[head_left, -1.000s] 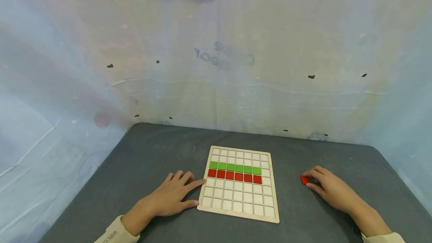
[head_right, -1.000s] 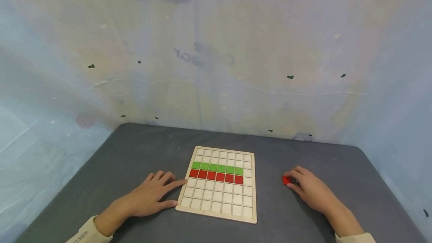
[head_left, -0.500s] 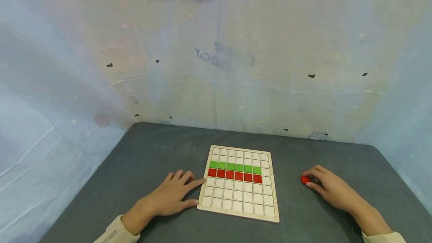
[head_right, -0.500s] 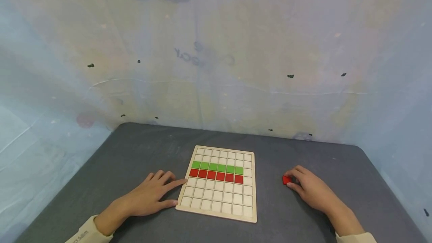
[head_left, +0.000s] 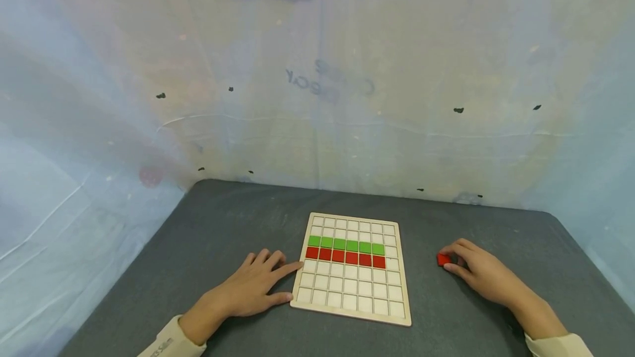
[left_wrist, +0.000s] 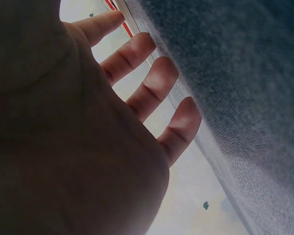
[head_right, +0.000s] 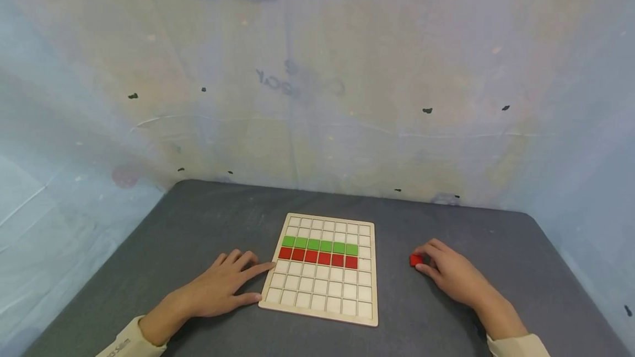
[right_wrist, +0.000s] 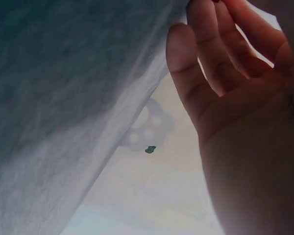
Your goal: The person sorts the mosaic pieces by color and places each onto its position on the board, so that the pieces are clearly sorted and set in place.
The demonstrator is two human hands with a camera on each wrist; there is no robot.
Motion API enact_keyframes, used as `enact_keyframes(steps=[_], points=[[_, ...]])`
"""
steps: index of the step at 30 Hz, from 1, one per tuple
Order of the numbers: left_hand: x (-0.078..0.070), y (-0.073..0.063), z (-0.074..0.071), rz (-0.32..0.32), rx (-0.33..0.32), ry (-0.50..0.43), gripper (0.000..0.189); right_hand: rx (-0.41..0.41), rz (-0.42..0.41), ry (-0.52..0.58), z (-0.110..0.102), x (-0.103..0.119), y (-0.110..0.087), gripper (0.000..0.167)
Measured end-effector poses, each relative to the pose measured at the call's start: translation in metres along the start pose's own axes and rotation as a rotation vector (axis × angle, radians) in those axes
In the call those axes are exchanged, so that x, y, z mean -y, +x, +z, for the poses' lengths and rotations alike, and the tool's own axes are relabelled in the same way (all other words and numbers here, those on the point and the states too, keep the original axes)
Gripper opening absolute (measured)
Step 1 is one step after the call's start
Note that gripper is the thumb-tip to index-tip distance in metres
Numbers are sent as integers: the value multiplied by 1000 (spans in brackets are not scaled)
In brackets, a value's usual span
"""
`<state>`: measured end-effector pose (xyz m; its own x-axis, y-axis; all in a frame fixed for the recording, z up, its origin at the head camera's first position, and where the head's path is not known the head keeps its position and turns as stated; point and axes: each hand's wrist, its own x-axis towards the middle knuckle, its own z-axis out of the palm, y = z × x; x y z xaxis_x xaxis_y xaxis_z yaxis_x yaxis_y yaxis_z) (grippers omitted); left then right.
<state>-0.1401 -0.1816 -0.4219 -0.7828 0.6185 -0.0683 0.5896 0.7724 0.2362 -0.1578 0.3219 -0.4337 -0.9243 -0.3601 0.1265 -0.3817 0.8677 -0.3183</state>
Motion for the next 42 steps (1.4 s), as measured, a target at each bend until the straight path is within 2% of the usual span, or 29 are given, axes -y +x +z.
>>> enact_keyframes(steps=[16, 26, 31, 42], points=[[-1, 0, -1, -7, 15, 2, 61, 9, -38, 26, 5, 18, 11, 25], [-1, -1, 0, 15, -20, 12, 61, 8, -59, 40, 9, 32, 19, 24], [-1, -1, -1, 0, 4, 6, 61, 9, -58, 53, 11, 37, 24, 25], [-1, -1, -1, 1, 6, 7, 60, 25, -63, -16, 19, 57, 30, 27]])
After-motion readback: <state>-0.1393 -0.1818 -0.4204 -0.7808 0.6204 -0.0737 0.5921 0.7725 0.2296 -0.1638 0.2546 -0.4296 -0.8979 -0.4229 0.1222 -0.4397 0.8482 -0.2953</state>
